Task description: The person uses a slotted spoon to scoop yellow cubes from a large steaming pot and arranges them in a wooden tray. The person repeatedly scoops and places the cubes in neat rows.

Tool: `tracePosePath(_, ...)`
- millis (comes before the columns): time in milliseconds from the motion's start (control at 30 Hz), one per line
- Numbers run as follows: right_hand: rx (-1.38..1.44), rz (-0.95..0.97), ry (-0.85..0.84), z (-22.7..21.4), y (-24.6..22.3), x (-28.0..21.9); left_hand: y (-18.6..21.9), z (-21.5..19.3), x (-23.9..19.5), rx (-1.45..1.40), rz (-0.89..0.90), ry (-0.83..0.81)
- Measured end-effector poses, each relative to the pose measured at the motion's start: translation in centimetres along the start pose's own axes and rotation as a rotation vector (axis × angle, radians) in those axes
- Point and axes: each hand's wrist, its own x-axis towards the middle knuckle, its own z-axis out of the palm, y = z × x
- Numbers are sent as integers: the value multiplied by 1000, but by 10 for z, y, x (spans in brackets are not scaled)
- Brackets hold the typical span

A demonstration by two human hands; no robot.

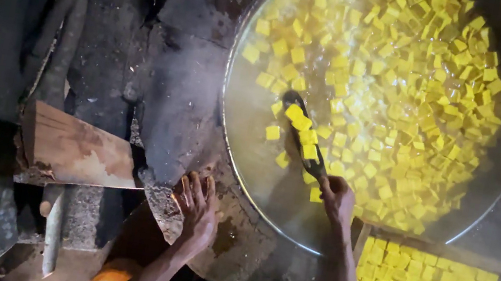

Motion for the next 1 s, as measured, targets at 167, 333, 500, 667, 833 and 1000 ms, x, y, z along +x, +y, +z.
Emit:
tracePosePath(167, -108, 9, 2, -1, -12, 5, 3, 4, 5, 24, -11, -30)
tracePosePath(333, -74, 28, -30, 31, -25, 23, 0, 2, 3, 10, -7, -9)
tracePosePath(500, -153, -90, -146, 45, -51, 39, 2, 4, 4, 83, 12, -7)
tracePosePath(667, 409, -62, -119, 46, -66, 8, -8, 3, 3, 114, 87, 110)
tracePosePath(833, 617, -94, 112, -37, -15, -59, -26, 13, 11, 115, 220, 243)
tracePosePath(1000, 547, -86, 474, -150, 106, -152, -42, 28, 36, 253, 166, 249)
